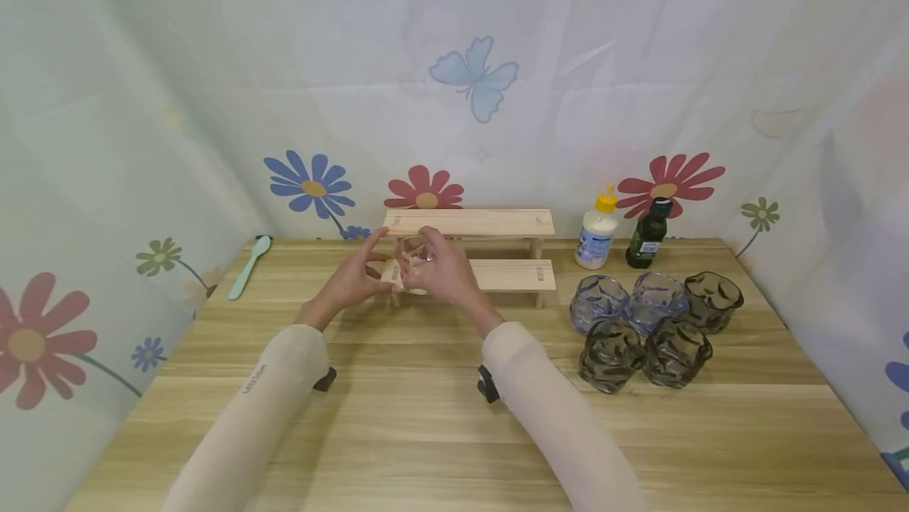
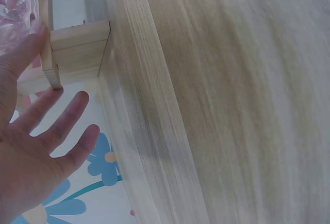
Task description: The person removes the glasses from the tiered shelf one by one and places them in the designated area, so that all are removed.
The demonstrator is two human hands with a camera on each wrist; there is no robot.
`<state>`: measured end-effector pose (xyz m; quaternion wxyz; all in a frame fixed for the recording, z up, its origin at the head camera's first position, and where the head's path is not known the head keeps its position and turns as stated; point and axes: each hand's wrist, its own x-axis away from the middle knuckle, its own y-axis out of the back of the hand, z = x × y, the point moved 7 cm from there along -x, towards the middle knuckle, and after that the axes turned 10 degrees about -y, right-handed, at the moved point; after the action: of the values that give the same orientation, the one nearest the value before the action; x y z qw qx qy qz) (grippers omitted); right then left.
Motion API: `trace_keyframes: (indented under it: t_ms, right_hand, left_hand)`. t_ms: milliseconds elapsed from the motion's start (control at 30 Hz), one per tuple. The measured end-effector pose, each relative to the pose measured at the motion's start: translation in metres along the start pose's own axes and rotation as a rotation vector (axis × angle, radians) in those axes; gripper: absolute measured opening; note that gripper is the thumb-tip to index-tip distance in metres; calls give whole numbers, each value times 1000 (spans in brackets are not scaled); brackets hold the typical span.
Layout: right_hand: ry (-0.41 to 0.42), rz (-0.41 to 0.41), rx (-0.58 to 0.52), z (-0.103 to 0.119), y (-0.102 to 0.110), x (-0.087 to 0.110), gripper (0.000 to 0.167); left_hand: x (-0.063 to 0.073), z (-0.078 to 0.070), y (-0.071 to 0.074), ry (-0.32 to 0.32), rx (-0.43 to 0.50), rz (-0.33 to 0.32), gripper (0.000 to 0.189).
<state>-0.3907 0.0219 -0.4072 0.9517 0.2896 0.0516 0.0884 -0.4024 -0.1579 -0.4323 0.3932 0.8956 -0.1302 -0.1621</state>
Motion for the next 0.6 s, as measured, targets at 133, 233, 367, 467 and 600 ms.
trace_keyframes:
  t_ms: [133, 233, 367, 467, 600]
  right_hand:
    - [-4, -2, 27, -1, 3, 3, 85]
    - [-14, 0, 31, 1, 7, 6, 85]
    - [-22, 9, 0, 6, 15, 11, 87]
    - [-27, 17, -16, 9, 22, 15, 87]
    - [-30, 14, -9, 11, 30, 18, 87]
  left_hand:
    - [0, 0, 0, -2, -4, 2, 106]
    - [0, -1, 0, -1, -7, 3, 107]
    - [0, 0, 0, 11, -5, 0, 107]
    - [-1, 0, 0, 15, -4, 0, 107]
    - [0, 0, -1, 9, -6, 4, 107]
